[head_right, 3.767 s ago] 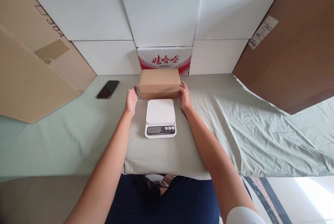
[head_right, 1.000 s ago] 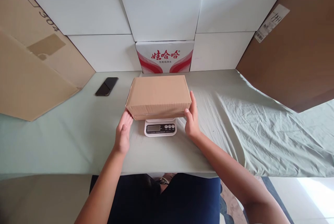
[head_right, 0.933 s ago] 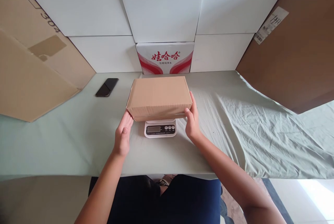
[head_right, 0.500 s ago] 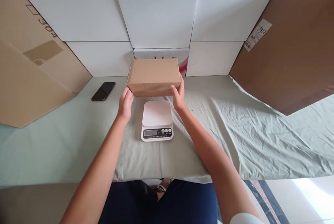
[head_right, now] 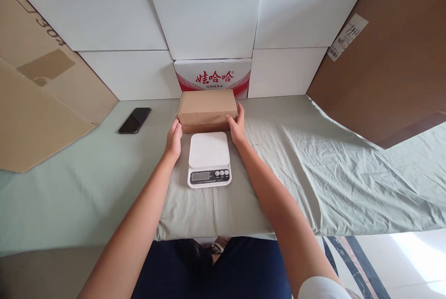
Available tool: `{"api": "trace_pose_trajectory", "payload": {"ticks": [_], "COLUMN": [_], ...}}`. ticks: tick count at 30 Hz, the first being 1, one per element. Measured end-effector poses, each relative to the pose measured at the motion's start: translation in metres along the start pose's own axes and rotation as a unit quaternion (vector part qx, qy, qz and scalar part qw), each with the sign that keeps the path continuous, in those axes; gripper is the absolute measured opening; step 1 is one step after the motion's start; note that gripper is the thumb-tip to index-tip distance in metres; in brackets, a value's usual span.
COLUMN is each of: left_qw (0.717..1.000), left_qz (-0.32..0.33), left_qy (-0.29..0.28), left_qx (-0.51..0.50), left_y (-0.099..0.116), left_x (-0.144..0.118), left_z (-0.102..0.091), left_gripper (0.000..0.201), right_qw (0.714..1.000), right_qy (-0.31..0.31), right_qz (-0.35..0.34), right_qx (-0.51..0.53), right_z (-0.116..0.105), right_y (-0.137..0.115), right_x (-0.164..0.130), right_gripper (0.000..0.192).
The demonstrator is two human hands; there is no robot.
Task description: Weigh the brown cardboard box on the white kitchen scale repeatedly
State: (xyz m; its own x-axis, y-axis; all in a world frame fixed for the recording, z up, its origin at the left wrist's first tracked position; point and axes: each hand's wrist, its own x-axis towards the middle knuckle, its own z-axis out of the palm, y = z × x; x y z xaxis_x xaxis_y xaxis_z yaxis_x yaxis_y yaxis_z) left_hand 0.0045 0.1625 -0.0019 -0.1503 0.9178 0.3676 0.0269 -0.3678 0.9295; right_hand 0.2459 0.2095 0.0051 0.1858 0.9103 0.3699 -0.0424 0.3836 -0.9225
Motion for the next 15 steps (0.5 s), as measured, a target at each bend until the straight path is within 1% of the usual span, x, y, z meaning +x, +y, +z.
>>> {"api": "trace_pose_trajectory", "payload": {"ticks": [3,5,6,9,11,13,15], "left_qw": [0.999,0.997,0.996,0.997,0.997,0.997,0.996], "left_qz": [-0.025,-0.048,-0.056,-0.059,-0.057,-0.057,-0.062], "left_qy": [0.042,0.060,0.062,0.044,0.018,-0.006,-0.013], "left_qx": [-0.001,-0.007,-0.011,-0.032,-0.050,-0.059,-0.059], "left_y": [-0.007,-0.011,-0.011,-0.010,-0.007,-0.004,-0.003], "left_x": [0.003,0.005,0.006,0.007,0.006,0.005,0.003], "left_z": [-0.008,-0.012,-0.012,-0.007,-0.002,0.001,0.002], "left_gripper": [0.069,0.074,0.076,0.075,0.073,0.070,0.068], "right_qw": [0.999,0.998,0.998,0.997,0.997,0.998,0.998], "right_qy": [0.034,0.033,0.022,-0.026,-0.043,-0.048,-0.058], "right_qz": [0.030,0.045,0.053,0.062,0.041,0.013,0.000], "right_qx": [0.025,0.030,0.032,0.044,0.041,0.028,0.016], "right_z": [-0.012,-0.020,-0.022,-0.021,-0.014,-0.008,-0.004], "right_y": [0.006,0.010,0.012,0.014,0.012,0.008,0.004], "right_x": [0.006,0.010,0.011,0.010,0.007,0.002,-0.004], "right_gripper": [0.080,0.077,0.075,0.070,0.067,0.063,0.060]}}
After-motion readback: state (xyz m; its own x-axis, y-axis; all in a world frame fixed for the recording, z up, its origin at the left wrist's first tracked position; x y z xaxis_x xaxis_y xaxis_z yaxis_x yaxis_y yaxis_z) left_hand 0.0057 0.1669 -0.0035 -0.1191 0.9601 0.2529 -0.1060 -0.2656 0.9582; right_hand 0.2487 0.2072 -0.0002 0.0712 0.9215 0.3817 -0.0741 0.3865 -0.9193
